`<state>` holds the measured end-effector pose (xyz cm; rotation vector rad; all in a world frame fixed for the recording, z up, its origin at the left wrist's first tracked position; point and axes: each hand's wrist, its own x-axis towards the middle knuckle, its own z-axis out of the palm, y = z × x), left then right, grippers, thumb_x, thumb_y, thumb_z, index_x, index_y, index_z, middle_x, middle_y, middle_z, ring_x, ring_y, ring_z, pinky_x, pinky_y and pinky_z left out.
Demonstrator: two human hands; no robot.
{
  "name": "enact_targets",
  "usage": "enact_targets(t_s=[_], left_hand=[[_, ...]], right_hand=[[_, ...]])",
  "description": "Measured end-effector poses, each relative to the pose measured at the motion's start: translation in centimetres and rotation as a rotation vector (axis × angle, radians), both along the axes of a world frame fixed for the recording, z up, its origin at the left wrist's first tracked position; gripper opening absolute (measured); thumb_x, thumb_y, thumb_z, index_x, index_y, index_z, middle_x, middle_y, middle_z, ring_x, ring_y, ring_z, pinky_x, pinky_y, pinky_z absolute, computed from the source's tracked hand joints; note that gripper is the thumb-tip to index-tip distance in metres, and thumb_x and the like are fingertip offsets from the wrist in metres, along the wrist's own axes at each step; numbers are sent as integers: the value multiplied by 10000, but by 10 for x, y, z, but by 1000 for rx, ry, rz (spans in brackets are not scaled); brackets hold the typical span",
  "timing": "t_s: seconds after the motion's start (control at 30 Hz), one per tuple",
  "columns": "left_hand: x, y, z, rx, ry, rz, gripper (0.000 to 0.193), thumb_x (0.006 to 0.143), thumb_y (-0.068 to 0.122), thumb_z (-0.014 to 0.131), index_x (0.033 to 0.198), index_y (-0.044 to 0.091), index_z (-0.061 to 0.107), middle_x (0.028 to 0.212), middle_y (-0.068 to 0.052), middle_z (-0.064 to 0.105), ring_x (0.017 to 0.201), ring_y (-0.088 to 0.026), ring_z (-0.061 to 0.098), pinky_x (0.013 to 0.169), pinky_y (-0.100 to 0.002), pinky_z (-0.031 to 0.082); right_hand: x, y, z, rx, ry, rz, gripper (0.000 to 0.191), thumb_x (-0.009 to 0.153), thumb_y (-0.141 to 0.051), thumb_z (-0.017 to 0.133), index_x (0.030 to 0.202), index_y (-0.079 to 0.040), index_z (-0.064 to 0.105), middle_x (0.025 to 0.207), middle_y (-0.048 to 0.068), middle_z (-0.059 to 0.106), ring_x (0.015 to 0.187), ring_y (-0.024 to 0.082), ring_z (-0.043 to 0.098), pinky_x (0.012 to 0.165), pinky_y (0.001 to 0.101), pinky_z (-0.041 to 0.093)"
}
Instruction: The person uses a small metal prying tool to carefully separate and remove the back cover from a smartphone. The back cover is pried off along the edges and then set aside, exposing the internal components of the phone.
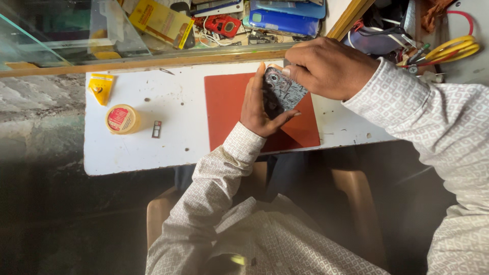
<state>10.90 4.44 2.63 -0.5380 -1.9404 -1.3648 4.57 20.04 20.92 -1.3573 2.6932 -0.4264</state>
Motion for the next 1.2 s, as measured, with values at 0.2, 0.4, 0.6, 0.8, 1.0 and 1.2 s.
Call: enact_targets(t_s=[0.2, 0.4, 0.6, 0.8, 1.0, 1.2], left_hand=[[-3, 1, -1, -2, -2, 6, 1204, 756, 281, 974, 1609, -2, 172, 1310, -199, 560, 1168, -326, 600, 1035, -419, 520], [-5, 2, -2, -14, 13, 11, 1194, 769, 283, 966, 1608, 1, 165, 1289, -196, 563, 1141, -324, 604, 1009, -424, 524], [-7, 4, -3, -12, 22, 27, 1180, 770, 292, 950, 1605, 2, 168, 1283, -204, 560, 1130, -332, 607, 996, -427, 527], [-3, 2, -8, -19, 9, 33, 1179, 769, 283, 949, 1605, 2, 167, 1274, -203, 565, 1122, -337, 607, 989, -435, 526], [-5, 2, -11, 1, 13, 46, 1177, 762, 287, 950, 1600, -2, 175, 1261, -207, 573, 1103, -340, 616, 978, -438, 532], [-5, 2, -10, -48, 20, 83, 1164, 772, 304, 948, 1582, -30, 182, 1262, -220, 571, 1098, -355, 612, 976, -450, 528]], right_hand=[[7, 1, -9, -149, 110, 20, 286, 1000, -160, 633, 814, 46, 565, 735, 176, 580, 660, 356, 602, 629, 480, 454], [16, 4, -15, -306, 143, -33, 181, 972, -101, 685, 911, 54, 614, 824, 192, 631, 734, 380, 628, 650, 463, 470], [26, 4, -19, -383, 162, -67, 161, 1003, -78, 664, 978, 69, 604, 906, 213, 637, 807, 391, 643, 692, 444, 490], [33, 4, -33, -423, 170, -129, 134, 1034, -66, 632, 998, 56, 591, 925, 202, 627, 841, 381, 647, 715, 439, 499], [42, -3, -57, -606, 234, -152, 121, 1086, -66, 609, 1023, 35, 586, 952, 171, 629, 871, 342, 662, 767, 426, 515], [38, -9, -67, -722, 231, -203, 128, 1058, -53, 641, 988, 45, 598, 955, 160, 652, 810, 296, 654, 741, 384, 519]])
